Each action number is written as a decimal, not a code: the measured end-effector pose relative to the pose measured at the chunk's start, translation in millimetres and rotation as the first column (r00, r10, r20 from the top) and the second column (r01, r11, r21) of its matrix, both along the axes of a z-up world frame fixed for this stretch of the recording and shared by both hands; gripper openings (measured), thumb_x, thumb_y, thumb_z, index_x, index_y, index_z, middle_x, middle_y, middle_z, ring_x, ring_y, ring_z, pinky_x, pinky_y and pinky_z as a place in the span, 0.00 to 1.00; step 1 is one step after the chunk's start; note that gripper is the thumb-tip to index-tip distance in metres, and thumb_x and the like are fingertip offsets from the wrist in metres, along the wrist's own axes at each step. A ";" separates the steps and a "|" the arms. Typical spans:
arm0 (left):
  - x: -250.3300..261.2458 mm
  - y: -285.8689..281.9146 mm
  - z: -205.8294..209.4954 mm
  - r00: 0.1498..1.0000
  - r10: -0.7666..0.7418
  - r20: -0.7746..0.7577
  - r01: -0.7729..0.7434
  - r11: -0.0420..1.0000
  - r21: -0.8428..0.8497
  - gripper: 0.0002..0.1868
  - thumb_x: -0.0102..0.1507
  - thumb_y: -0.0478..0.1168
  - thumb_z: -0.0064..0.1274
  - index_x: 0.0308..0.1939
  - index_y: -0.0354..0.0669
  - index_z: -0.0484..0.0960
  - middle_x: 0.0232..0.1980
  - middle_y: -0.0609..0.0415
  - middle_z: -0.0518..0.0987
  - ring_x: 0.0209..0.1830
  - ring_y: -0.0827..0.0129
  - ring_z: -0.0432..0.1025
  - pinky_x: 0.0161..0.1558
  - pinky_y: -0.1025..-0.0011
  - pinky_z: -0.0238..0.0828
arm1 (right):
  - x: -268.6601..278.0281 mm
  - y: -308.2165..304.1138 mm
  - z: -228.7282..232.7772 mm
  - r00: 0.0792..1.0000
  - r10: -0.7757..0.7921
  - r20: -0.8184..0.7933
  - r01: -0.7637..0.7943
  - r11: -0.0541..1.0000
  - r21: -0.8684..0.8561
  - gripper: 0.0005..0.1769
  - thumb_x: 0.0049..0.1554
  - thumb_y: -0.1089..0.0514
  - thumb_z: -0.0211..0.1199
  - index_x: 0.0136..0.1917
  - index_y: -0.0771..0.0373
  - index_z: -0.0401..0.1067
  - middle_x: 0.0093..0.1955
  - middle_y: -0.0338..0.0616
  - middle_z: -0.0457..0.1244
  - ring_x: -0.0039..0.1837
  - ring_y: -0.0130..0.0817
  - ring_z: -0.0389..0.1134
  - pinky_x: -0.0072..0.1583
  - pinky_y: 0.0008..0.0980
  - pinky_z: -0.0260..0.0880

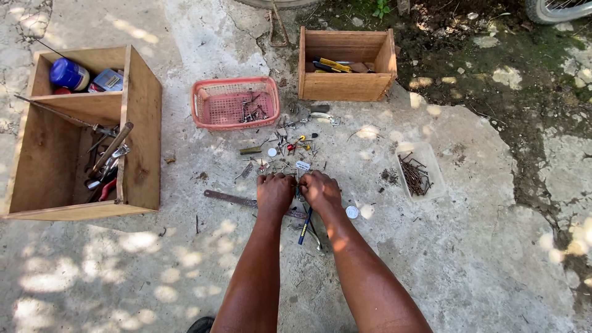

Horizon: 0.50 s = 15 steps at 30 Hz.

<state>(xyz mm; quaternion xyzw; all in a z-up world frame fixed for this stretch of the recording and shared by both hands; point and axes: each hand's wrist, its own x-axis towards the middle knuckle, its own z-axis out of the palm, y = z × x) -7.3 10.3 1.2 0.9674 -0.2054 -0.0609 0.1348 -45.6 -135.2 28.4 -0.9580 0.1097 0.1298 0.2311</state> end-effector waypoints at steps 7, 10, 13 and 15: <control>-2.8 1.8 14.4 0.992 0.122 -0.021 -0.124 0.982 -0.140 0.10 0.63 0.49 0.54 0.42 0.59 0.89 0.45 0.59 0.84 0.50 0.60 0.77 0.60 0.53 0.59 | 5.6 -7.8 -1.9 0.986 -0.118 0.116 0.103 0.986 0.134 0.09 0.58 0.50 0.67 0.52 0.52 0.78 0.52 0.39 0.68 0.54 0.40 0.71 0.58 0.38 0.70; -6.8 4.1 23.6 0.983 0.175 -0.057 -0.184 0.936 -0.300 0.12 0.64 0.52 0.55 0.45 0.59 0.90 0.46 0.59 0.84 0.50 0.62 0.76 0.59 0.55 0.58 | 2.3 -8.4 5.5 0.958 -0.235 0.163 0.194 0.953 0.234 0.09 0.56 0.52 0.66 0.51 0.51 0.77 0.52 0.35 0.70 0.53 0.36 0.74 0.58 0.35 0.72; -14.0 3.7 40.8 0.973 0.207 -0.100 -0.230 0.898 -0.375 0.12 0.64 0.52 0.56 0.47 0.58 0.90 0.46 0.59 0.85 0.48 0.63 0.77 0.59 0.56 0.56 | 0.3 -12.3 11.2 0.930 -0.270 0.251 0.189 0.934 0.304 0.10 0.56 0.54 0.67 0.52 0.54 0.78 0.52 0.41 0.70 0.54 0.39 0.73 0.57 0.37 0.72; -19.3 2.9 54.7 0.957 0.249 -0.148 -0.289 0.847 -0.445 0.12 0.65 0.53 0.56 0.46 0.57 0.90 0.44 0.59 0.85 0.44 0.64 0.78 0.59 0.58 0.57 | -3.2 -12.7 18.2 0.906 -0.293 0.305 0.187 0.925 0.331 0.10 0.55 0.56 0.67 0.52 0.56 0.78 0.53 0.43 0.70 0.55 0.40 0.73 0.57 0.39 0.71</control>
